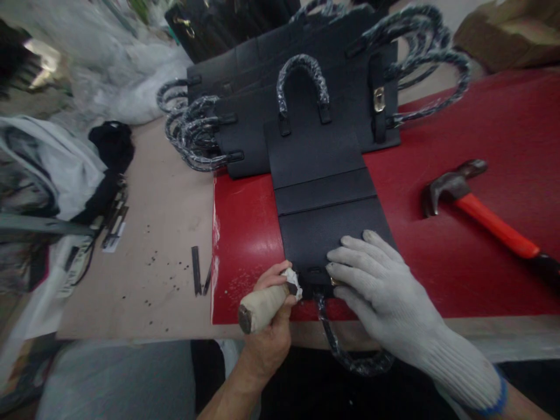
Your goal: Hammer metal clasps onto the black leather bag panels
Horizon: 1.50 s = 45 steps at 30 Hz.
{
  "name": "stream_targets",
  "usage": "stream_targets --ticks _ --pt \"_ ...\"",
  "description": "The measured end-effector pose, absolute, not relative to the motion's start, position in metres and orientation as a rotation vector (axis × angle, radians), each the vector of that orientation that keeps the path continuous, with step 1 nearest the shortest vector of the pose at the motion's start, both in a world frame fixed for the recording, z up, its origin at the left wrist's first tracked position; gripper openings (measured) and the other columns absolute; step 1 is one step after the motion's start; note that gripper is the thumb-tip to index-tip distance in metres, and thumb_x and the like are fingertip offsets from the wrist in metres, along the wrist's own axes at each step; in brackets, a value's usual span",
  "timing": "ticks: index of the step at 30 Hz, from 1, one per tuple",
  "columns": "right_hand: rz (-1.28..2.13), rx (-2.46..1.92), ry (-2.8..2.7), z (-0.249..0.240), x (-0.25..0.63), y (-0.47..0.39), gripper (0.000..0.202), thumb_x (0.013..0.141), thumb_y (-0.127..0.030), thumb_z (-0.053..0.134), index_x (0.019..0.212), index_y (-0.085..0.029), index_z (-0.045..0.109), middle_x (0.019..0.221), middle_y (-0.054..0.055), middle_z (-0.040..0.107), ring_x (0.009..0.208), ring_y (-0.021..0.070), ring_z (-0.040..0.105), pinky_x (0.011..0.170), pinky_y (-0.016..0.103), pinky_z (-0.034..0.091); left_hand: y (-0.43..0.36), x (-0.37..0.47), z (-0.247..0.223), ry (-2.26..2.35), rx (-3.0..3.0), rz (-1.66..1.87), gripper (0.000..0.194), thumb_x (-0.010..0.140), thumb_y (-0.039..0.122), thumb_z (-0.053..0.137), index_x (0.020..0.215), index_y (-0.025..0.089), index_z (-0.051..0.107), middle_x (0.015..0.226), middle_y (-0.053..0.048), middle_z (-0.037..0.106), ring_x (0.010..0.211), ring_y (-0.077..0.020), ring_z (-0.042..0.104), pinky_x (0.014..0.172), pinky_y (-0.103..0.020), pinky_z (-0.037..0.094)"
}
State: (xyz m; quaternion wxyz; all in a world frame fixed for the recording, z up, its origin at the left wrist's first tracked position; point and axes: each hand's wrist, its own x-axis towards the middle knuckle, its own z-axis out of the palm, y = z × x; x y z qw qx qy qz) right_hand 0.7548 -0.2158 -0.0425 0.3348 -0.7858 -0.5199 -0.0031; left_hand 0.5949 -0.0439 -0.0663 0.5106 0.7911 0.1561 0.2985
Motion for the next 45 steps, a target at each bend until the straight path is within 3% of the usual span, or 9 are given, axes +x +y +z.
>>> stream_targets --ticks 13,18,26,34,40,45 --pt "0.019 -2.054 -1.316 -0.042 0.754 -0.215 0.023 0.096 -0.017 0.06 0.116 -0.022 0.072 0.124 0.006 0.073 0.129 0.0299 0.059 0.121 0.061 0.034 -0.035 0.604 -0.052 0.32 1.933 0.648 0.02 0.095 0.023 0.073 0.114 0.021 0.07 0.129 -0.012 0.073 0.121 -0.027 0.071 0.108 -0.046 0.058" --pt "-0.012 -2.028 -1.32 -0.04 0.754 -0.215 0.019 0.096 -0.015 0.059 0.108 -0.021 0.072 0.121 0.006 0.074 0.126 0.0303 0.061 0.119 0.062 0.036 -0.032 0.614 -0.041 0.283 1.964 0.588 0.018 0.093 0.021 0.073 0.111 0.019 0.072 0.126 -0.013 0.075 0.118 -0.0269 0.073 0.104 -0.044 0.061" --pt "-0.045 -2.029 -1.334 -0.045 0.751 -0.217 0.021 0.095 -0.016 0.062 0.112 -0.02 0.072 0.124 0.007 0.073 0.131 0.0314 0.058 0.121 0.062 0.034 -0.038 0.619 -0.04 0.31 2.017 0.667 0.017 0.089 0.017 0.072 0.106 0.018 0.071 0.119 -0.011 0.077 0.112 -0.0259 0.075 0.102 -0.044 0.061" --pt "-0.057 -1.996 -1.346 -0.042 0.75 -0.218 0.026 0.09 -0.015 0.065 0.114 -0.019 0.073 0.123 0.009 0.073 0.128 0.0318 0.06 0.119 0.065 0.036 -0.04 0.625 -0.039 0.382 1.981 0.627 0.02 0.085 0.02 0.07 0.104 0.017 0.074 0.109 -0.01 0.079 0.102 -0.0256 0.076 0.09 -0.04 0.064" --pt "-0.206 -2.012 -1.148 -0.035 0.754 -0.236 0.027 0.094 -0.023 0.06 0.119 -0.02 0.071 0.126 0.014 0.071 0.12 0.0308 0.066 0.103 0.057 0.054 -0.041 0.631 -0.037 0.401 1.888 0.589 0.019 0.082 0.023 0.069 0.099 0.017 0.075 0.093 -0.007 0.078 0.084 -0.0223 0.075 0.076 -0.033 0.063" --pt "-0.457 -2.353 -1.006 -0.037 0.782 -0.288 0.035 0.095 -0.036 0.058 0.121 -0.015 0.07 0.125 0.02 0.07 0.116 0.0392 0.066 0.098 0.063 0.055 -0.038 0.631 -0.035 0.375 1.837 0.574 0.019 0.078 0.022 0.069 0.095 0.016 0.075 0.087 -0.006 0.075 0.079 -0.0204 0.072 0.072 -0.03 0.061"
